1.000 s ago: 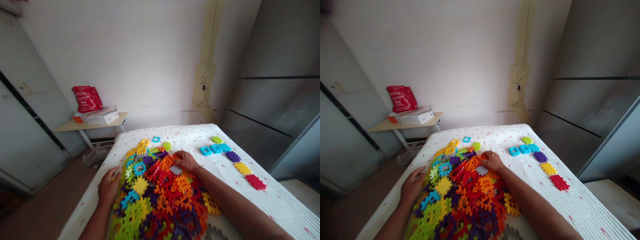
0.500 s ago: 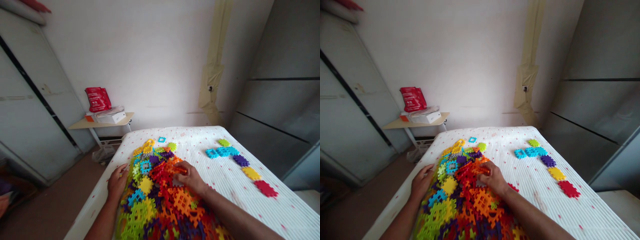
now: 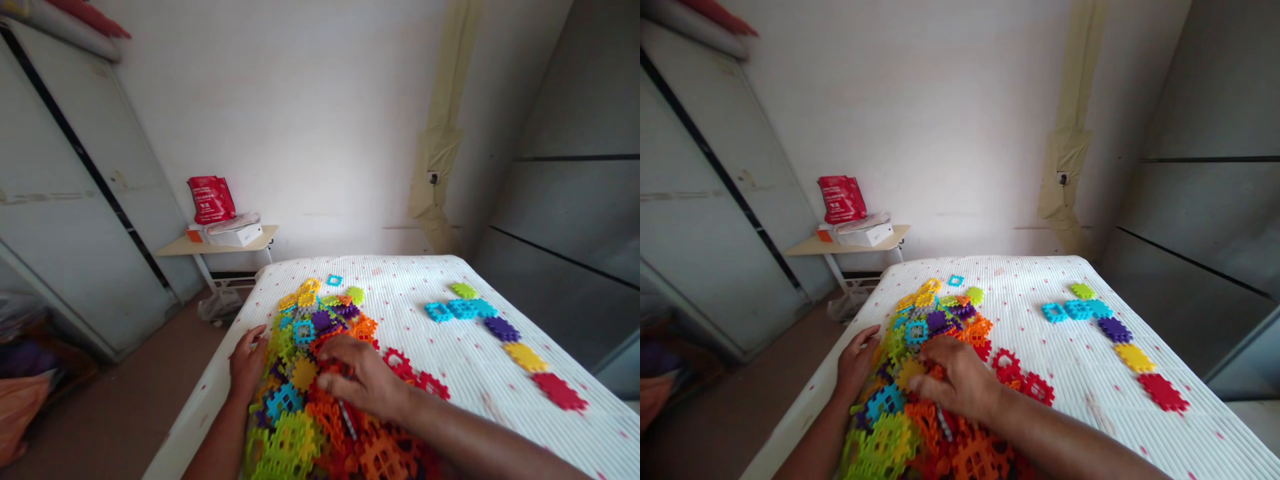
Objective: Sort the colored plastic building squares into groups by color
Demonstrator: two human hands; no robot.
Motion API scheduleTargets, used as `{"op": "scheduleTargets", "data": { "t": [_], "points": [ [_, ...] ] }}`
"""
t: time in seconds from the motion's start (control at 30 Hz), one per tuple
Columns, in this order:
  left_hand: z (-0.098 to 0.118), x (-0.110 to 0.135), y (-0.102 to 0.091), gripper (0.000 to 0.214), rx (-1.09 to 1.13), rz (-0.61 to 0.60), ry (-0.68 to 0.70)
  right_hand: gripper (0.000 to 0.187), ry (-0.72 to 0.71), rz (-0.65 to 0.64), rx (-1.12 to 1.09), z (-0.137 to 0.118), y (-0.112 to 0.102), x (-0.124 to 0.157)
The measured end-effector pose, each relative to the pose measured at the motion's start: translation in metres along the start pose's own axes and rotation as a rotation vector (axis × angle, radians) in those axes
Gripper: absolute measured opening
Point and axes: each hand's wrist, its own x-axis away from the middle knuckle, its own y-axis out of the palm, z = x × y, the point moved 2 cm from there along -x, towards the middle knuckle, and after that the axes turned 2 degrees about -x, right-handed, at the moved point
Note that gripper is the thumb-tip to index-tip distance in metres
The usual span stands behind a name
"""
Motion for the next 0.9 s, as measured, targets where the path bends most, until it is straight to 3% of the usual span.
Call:
{"op": "scheduleTargets", "data": {
  "t": [0.13, 0.23, 0.4, 0.6, 0.9],
  "points": [
    [0.001, -0.001, 0.000, 0.043, 0.010, 0.009, 0.003, 0.022, 0.152, 0.067, 0.278, 0.062, -0.017, -0.066],
    [0.000, -0.002, 0.000, 0.043, 0.001, 0.003, 0.007, 0.030, 0.352, -0.030, 0.545, 0.116, -0.029, -0.112],
    [-0.001, -0.003, 0.000, 0.042, -0.039, -0.005, 0.009, 0.056, 0.544, -0.127, 0.623, 0.169, -0.025, -0.139],
    [-0.005, -0.004, 0.000, 0.041, -0.071, -0.021, 0.030, 0.031, 0.612, -0.151, 0.614, 0.181, -0.004, -0.129],
    [-0.006, -0.004, 0.007, 0.040, -0.172, -0.101, 0.130, 0.022, 0.616, -0.246, 0.343, 0.155, -0.004, -0.101]
  ]
}}
